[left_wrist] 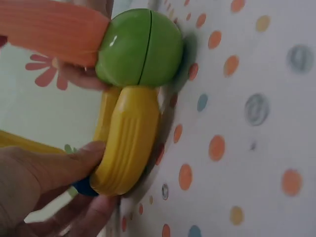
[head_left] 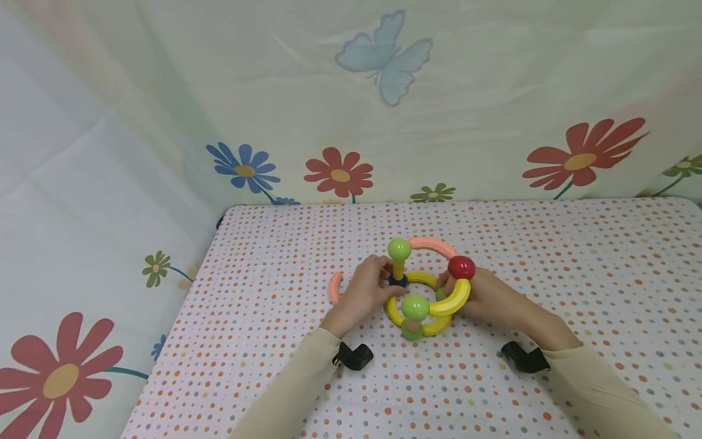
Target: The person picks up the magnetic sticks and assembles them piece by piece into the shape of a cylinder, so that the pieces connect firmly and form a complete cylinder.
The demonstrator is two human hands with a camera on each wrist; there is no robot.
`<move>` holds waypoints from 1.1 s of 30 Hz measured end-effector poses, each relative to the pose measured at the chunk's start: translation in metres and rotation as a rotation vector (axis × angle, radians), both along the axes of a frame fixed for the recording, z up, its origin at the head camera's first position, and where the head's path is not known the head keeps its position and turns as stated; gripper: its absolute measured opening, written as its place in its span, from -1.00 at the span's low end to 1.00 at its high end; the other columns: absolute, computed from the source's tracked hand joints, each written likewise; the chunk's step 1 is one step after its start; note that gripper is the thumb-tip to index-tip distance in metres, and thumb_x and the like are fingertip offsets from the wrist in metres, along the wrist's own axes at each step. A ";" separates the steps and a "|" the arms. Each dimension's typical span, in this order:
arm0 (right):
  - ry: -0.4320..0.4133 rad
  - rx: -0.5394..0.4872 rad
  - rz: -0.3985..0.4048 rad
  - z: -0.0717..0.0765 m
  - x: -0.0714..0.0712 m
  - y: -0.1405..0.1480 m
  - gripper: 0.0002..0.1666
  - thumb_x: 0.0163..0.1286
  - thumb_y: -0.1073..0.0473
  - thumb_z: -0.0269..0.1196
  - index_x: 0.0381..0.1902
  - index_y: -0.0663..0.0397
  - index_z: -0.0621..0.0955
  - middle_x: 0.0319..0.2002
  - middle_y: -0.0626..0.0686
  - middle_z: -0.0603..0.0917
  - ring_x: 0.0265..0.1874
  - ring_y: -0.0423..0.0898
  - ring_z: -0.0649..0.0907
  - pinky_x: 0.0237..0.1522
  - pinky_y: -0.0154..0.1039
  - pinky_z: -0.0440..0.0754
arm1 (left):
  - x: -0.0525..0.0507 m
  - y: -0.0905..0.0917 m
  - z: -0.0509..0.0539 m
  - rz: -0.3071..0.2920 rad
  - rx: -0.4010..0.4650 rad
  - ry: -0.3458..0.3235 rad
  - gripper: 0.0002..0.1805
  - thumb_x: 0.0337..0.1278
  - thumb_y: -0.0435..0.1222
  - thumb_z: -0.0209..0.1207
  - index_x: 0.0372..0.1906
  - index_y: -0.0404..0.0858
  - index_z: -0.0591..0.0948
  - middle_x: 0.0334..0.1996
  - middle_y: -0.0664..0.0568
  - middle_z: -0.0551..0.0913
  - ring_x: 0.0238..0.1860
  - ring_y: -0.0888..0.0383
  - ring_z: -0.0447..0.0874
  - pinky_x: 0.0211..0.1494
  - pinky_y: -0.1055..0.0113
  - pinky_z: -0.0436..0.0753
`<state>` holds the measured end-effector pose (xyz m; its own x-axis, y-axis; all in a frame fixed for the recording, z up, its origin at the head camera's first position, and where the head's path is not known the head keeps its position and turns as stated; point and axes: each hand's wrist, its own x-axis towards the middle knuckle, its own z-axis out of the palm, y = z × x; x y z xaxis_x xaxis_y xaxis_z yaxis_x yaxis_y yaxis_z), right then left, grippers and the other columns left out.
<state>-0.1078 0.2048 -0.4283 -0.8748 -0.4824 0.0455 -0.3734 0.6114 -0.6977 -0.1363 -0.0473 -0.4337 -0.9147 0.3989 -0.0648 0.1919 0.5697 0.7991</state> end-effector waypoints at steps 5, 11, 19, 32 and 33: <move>-0.009 0.047 -0.017 0.003 0.018 -0.001 -0.66 0.23 0.31 0.55 -0.09 0.10 0.65 -0.22 -0.09 0.68 -0.31 -0.20 0.60 -0.27 -0.25 0.67 | -0.016 0.003 -0.002 -0.054 0.093 -0.037 -0.59 0.20 -0.39 0.47 0.13 -0.35 0.68 0.05 -0.09 0.69 -0.02 0.11 0.69 0.06 0.38 0.66; -0.032 0.044 -0.020 0.001 0.032 -0.008 -0.68 0.21 0.26 0.57 -0.17 0.01 0.64 -0.24 -0.11 0.62 -0.35 -0.24 0.57 -0.33 -0.33 0.65 | -0.026 0.004 0.000 -0.148 0.122 -0.058 -0.58 0.20 -0.42 0.46 0.15 -0.38 0.67 0.06 -0.11 0.70 0.03 0.07 0.69 0.15 0.35 0.64; -0.038 0.013 -0.008 0.002 0.037 -0.003 -0.66 0.22 0.34 0.53 -0.15 -0.06 0.64 -0.22 -0.11 0.62 -0.32 -0.23 0.58 -0.32 -0.33 0.66 | -0.029 0.007 0.000 -0.175 0.097 -0.057 -0.57 0.25 -0.42 0.42 0.20 -0.41 0.65 0.10 -0.16 0.71 0.07 0.02 0.69 0.18 0.36 0.63; 0.326 -0.021 -0.110 0.076 0.014 0.018 -0.59 0.31 0.37 0.47 0.10 0.13 0.65 -0.01 0.00 0.71 -0.18 -0.14 0.68 -0.12 -0.31 0.70 | -0.015 -0.058 0.027 0.050 -0.149 0.112 -0.58 0.43 -0.23 0.31 0.27 -0.32 0.62 0.10 -0.15 0.59 0.07 -0.05 0.60 0.10 0.08 0.65; 0.346 -0.026 -0.100 0.083 0.011 0.015 -0.58 0.30 0.38 0.48 0.10 0.11 0.66 0.00 0.00 0.71 -0.16 -0.13 0.69 -0.11 -0.29 0.71 | -0.013 -0.063 0.029 0.088 -0.190 0.110 -0.56 0.43 -0.21 0.32 0.27 -0.33 0.61 0.07 -0.16 0.59 0.04 -0.06 0.59 0.08 0.07 0.64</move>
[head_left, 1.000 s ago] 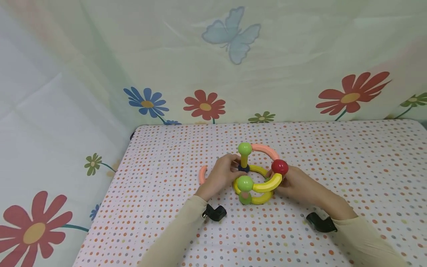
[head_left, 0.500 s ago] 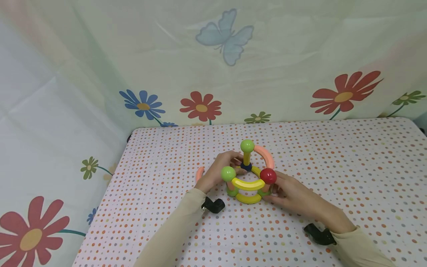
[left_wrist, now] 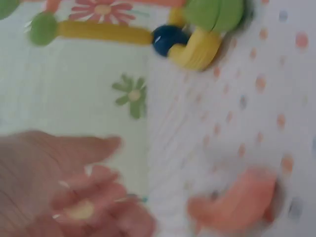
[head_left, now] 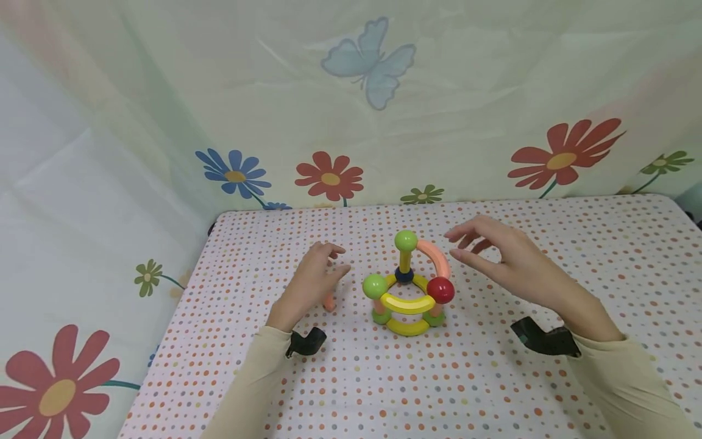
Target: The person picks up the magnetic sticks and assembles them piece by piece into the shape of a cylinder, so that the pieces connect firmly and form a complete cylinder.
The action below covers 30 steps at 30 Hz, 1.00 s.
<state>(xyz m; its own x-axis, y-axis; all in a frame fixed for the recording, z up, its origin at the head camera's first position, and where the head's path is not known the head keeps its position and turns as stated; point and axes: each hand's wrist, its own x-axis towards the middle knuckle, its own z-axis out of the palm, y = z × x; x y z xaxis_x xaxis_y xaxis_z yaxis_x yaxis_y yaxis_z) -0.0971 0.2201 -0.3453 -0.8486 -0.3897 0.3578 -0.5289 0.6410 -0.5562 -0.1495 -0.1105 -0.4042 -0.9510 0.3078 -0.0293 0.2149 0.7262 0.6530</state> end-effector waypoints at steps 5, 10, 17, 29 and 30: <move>0.000 0.003 0.070 0.024 -0.018 -0.025 -0.60 0.33 0.31 0.48 0.11 0.07 0.69 0.04 0.03 0.67 -0.09 -0.05 0.68 -0.09 -0.04 0.70 | 0.007 -0.017 0.001 0.118 -0.105 -0.091 -0.46 0.40 -0.13 0.34 0.29 -0.37 0.54 -0.03 -0.17 0.57 -0.10 -0.03 0.56 0.00 0.08 0.60; -0.072 0.031 0.139 0.030 -0.032 -0.049 -0.65 0.33 0.27 0.49 0.07 0.08 0.73 0.02 0.04 0.66 -0.09 -0.02 0.65 -0.11 -0.04 0.69 | 0.011 -0.019 -0.010 0.111 -0.110 -0.153 -0.43 0.30 -0.17 0.41 0.26 -0.39 0.53 -0.12 -0.11 0.54 -0.18 0.03 0.52 -0.05 0.13 0.57; -0.106 0.064 0.156 0.021 -0.037 -0.054 -0.61 0.24 0.38 0.53 0.03 0.12 0.75 -0.02 0.03 0.67 -0.16 -0.06 0.63 -0.18 -0.13 0.67 | 0.014 -0.012 -0.015 0.109 -0.068 -0.163 -0.71 0.42 -0.34 0.28 0.11 -0.39 0.58 -0.19 -0.11 0.51 -0.35 0.10 0.58 -0.24 0.25 0.52; -0.084 0.018 0.145 0.010 -0.037 -0.050 -0.56 0.22 0.42 0.53 0.05 0.15 0.72 0.00 0.07 0.69 -0.08 0.01 0.70 -0.06 0.02 0.72 | 0.007 -0.004 -0.013 0.036 0.017 -0.113 -0.84 0.51 -0.36 0.17 -0.04 -0.42 0.63 -0.38 -0.07 0.64 -0.57 0.19 0.61 -0.48 0.38 0.53; -0.088 0.015 0.143 0.010 -0.037 -0.050 -0.56 0.22 0.42 0.52 0.06 0.16 0.71 0.00 0.08 0.69 -0.09 0.02 0.71 -0.07 0.02 0.73 | 0.006 -0.003 -0.012 0.030 0.019 -0.105 -0.82 0.52 -0.34 0.17 -0.03 -0.40 0.63 -0.35 -0.07 0.65 -0.56 0.20 0.62 -0.46 0.38 0.56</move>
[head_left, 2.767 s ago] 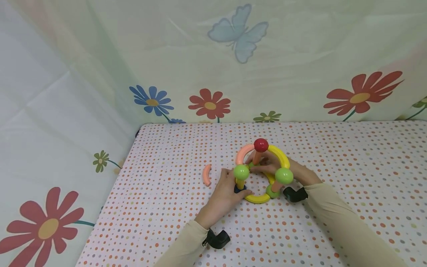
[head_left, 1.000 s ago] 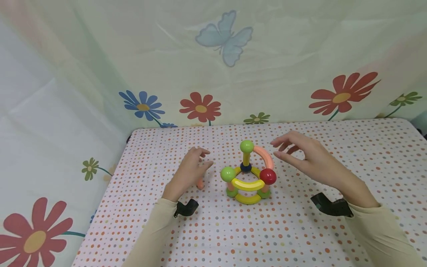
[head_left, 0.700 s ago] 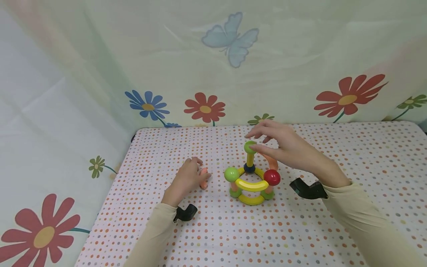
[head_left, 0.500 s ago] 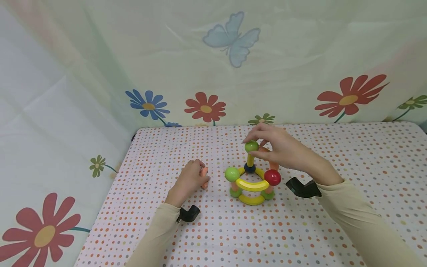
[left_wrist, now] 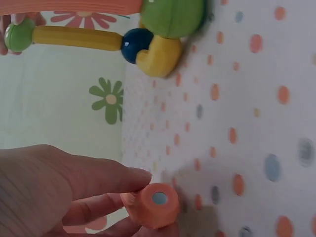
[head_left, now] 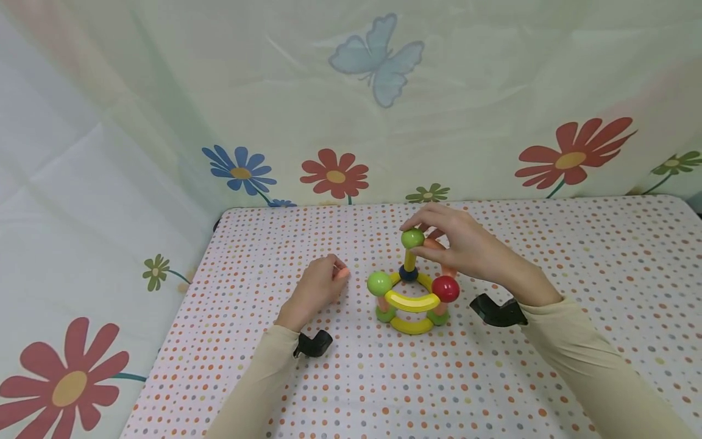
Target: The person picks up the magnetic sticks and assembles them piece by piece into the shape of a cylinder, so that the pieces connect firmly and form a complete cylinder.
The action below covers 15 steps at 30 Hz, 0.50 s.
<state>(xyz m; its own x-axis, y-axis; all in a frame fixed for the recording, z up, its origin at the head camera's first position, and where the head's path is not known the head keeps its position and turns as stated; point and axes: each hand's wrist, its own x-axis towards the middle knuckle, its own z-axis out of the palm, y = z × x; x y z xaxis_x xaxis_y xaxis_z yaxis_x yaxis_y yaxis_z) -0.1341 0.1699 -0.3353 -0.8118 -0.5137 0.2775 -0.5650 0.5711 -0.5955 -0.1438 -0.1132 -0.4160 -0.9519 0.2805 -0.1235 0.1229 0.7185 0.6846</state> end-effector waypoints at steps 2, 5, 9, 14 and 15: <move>-0.009 -0.006 -0.001 0.000 0.000 0.000 -0.56 0.23 0.43 0.52 0.07 0.17 0.70 0.01 0.09 0.70 -0.09 0.03 0.72 -0.06 0.02 0.75 | -0.003 0.003 0.004 -0.004 0.034 -0.005 -0.79 0.54 -0.30 0.18 0.02 -0.37 0.64 -0.28 -0.08 0.69 -0.50 0.18 0.64 -0.43 0.37 0.60; -0.015 -0.003 0.000 0.001 0.000 0.000 -0.56 0.22 0.43 0.52 0.06 0.18 0.71 0.00 0.09 0.70 -0.10 0.03 0.73 -0.08 0.00 0.76 | -0.008 0.008 0.014 -0.016 0.091 -0.017 -0.76 0.51 -0.27 0.24 0.10 -0.32 0.64 -0.17 -0.07 0.72 -0.38 0.17 0.70 -0.37 0.36 0.64; -0.012 0.005 0.013 0.003 -0.001 0.000 -0.57 0.21 0.41 0.53 0.06 0.19 0.72 -0.03 0.07 0.70 -0.10 0.02 0.73 -0.06 -0.01 0.77 | -0.010 0.016 0.031 -0.055 0.144 0.002 -0.67 0.44 -0.20 0.32 0.15 -0.28 0.66 -0.21 -0.02 0.76 -0.23 0.14 0.74 -0.25 0.33 0.67; -0.010 -0.007 0.034 0.003 -0.001 0.000 -0.59 0.22 0.43 0.52 0.04 0.21 0.72 -0.03 0.07 0.70 -0.09 0.02 0.73 -0.04 -0.02 0.77 | -0.011 0.028 0.054 -0.127 0.175 0.034 -0.66 0.40 -0.14 0.36 0.14 -0.22 0.71 -0.28 0.06 0.78 -0.12 0.14 0.74 -0.21 0.31 0.69; -0.009 -0.011 0.036 0.002 -0.001 0.000 -0.59 0.22 0.43 0.51 0.04 0.21 0.72 -0.03 0.08 0.70 -0.09 0.02 0.73 -0.03 -0.01 0.77 | -0.011 0.030 0.058 -0.142 0.181 0.038 -0.66 0.39 -0.15 0.36 0.14 -0.21 0.72 -0.28 0.05 0.78 -0.11 0.14 0.74 -0.22 0.30 0.69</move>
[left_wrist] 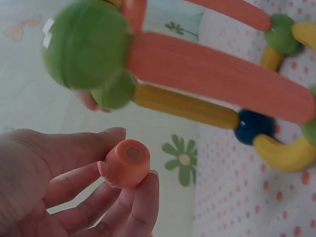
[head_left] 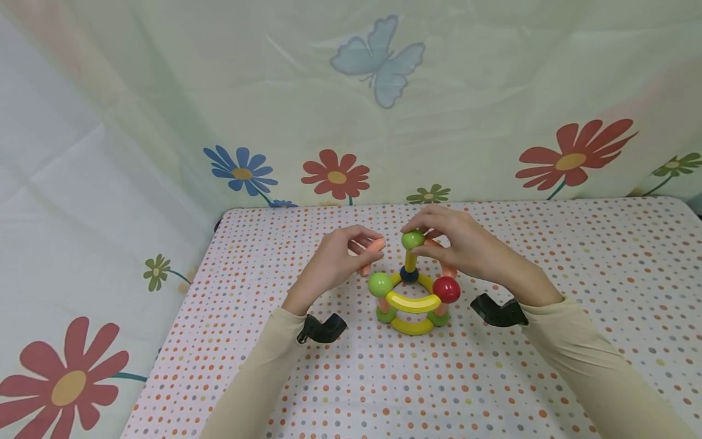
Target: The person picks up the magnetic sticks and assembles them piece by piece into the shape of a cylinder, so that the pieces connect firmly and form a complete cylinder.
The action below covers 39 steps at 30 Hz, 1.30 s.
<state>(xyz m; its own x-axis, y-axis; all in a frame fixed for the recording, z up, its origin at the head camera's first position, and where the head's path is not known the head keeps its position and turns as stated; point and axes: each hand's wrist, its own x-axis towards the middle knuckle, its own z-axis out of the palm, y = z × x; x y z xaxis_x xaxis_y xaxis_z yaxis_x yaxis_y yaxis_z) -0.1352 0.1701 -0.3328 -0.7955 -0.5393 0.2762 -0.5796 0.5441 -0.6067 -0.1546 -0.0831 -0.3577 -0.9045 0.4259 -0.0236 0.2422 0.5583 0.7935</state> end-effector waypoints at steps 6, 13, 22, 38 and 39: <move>-0.001 -0.020 -0.002 -0.001 0.001 0.002 -0.58 0.22 0.45 0.51 0.05 0.20 0.71 -0.01 0.09 0.69 -0.08 0.04 0.73 -0.03 0.02 0.76 | -0.004 0.013 0.015 -0.082 0.024 -0.008 -0.68 0.36 -0.20 0.39 0.12 -0.23 0.73 -0.11 0.02 0.77 -0.16 0.13 0.72 -0.24 0.33 0.68; 0.014 -0.033 0.002 -0.005 -0.001 0.002 -0.56 0.21 0.45 0.51 0.04 0.17 0.70 0.00 0.07 0.69 -0.07 0.02 0.71 -0.03 0.01 0.76 | -0.011 0.012 0.014 -0.159 0.094 -0.079 -0.67 0.38 -0.20 0.37 0.13 -0.25 0.72 -0.28 0.00 0.74 -0.37 0.11 0.67 -0.28 0.33 0.60; 0.326 -0.042 0.003 0.010 0.025 -0.013 -0.60 0.17 0.46 0.53 -0.03 0.14 0.72 0.03 0.05 0.64 0.07 0.04 0.61 0.02 0.05 0.68 | -0.022 0.003 0.005 -0.168 0.259 -0.333 -0.60 0.53 -0.21 0.22 0.27 -0.34 0.65 -0.03 -0.08 0.73 -0.11 0.07 0.68 -0.01 0.15 0.75; 0.413 0.064 0.044 -0.005 0.059 -0.056 -0.65 0.11 0.33 0.60 -0.17 -0.05 0.73 -0.10 -0.12 0.64 -0.08 -0.16 0.62 0.05 0.17 0.40 | -0.024 0.001 0.006 -0.149 0.333 -0.425 -0.65 0.48 -0.29 0.25 0.23 -0.35 0.69 -0.01 -0.11 0.78 -0.14 0.11 0.77 0.02 0.06 0.76; 0.410 0.051 0.044 -0.005 0.058 -0.057 -0.65 0.11 0.34 0.60 -0.18 -0.03 0.73 -0.10 -0.11 0.64 -0.09 -0.16 0.62 0.05 0.14 0.43 | -0.024 0.002 0.007 -0.148 0.328 -0.421 -0.65 0.48 -0.29 0.26 0.23 -0.35 0.69 -0.01 -0.11 0.78 -0.13 0.11 0.77 0.03 0.04 0.76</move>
<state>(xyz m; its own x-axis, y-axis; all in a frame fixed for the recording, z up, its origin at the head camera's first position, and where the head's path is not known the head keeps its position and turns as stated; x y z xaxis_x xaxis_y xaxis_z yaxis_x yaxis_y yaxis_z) -0.0774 0.1135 -0.3382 -0.6006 -0.5918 0.5377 -0.7913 0.5365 -0.2934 -0.1786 -0.0815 -0.3512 -0.7757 0.5935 -0.2146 -0.0764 0.2492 0.9654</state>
